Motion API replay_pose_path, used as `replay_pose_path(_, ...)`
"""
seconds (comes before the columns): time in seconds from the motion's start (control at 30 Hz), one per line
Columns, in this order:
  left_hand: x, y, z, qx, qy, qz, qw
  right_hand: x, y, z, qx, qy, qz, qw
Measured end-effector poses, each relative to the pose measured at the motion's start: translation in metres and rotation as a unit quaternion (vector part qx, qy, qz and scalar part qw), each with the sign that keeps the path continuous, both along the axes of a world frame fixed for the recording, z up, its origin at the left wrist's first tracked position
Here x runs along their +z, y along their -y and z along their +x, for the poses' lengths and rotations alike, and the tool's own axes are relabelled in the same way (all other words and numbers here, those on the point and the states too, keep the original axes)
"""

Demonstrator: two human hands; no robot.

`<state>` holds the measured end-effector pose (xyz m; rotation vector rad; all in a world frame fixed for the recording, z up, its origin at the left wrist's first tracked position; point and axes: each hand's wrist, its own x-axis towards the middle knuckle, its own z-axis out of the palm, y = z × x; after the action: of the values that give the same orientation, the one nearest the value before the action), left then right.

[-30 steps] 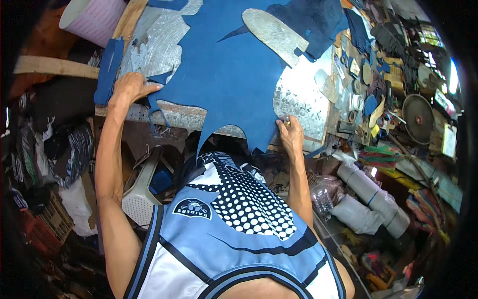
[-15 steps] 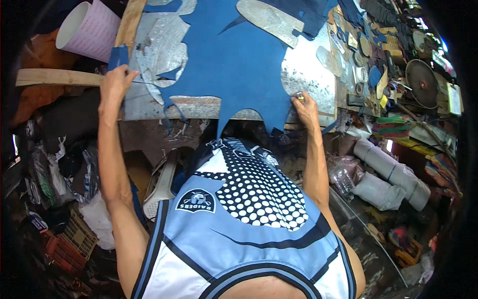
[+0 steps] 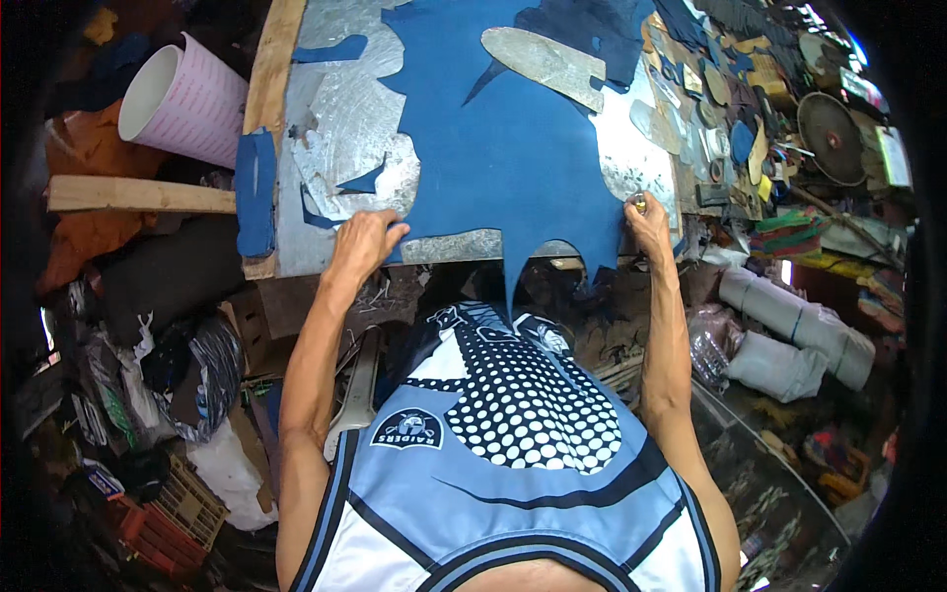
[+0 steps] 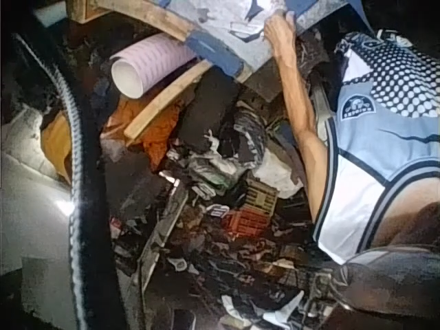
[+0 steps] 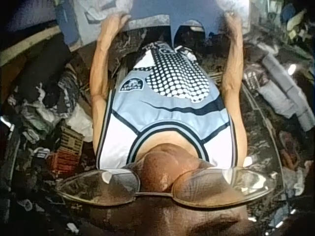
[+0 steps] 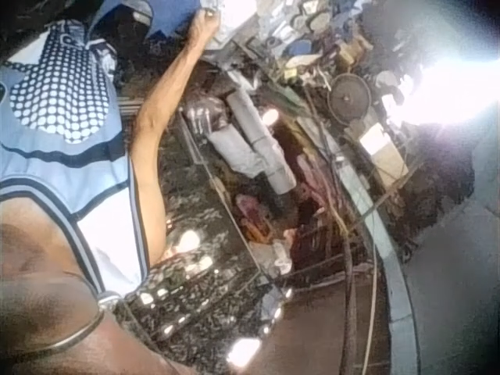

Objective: The person is marking leather sheets with a stencil and cutting out patterns using a small utility knife on a metal workbench.

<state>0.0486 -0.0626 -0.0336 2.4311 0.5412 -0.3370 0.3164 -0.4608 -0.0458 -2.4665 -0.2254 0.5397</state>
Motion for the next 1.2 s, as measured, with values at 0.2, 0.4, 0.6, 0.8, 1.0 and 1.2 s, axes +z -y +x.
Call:
replay_pose_path(0.2, -0.001, -0.006, 0.003, -0.049, -0.038, -0.071, 0.996, -0.007, 0.011, 0.004, 0.044, 0.008, -0.083, 0.996)
replay_pose_path(0.4, 0.017, -0.016, 0.000, -0.016, -0.084, 0.022, 0.996, 0.010, 0.002, -0.010, 0.026, -0.014, -0.054, 0.998)
replay_pose_path(0.6, -0.011, -0.010, -0.011, 0.053, 0.126, 0.154, 0.979, 0.009, -0.020, -0.020, 0.005, 0.023, -0.019, 1.000)
replay_pose_path(0.8, -0.027, -0.017, -0.050, 0.014, 0.015, 0.231, 0.973, 0.011, -0.089, 0.023, 0.080, 0.199, -0.003, 0.977)
replay_pose_path(1.0, -0.024, 0.015, -0.009, 0.060, -0.024, 0.235, 0.970, -0.002, -0.144, 0.078, 0.225, 0.217, -0.119, 0.942)
replay_pose_path(1.2, -0.058, 0.057, 0.081, 0.047, 0.115, 0.227, 0.966, 0.014, -0.166, 0.080, 0.294, 0.165, -0.129, 0.933)
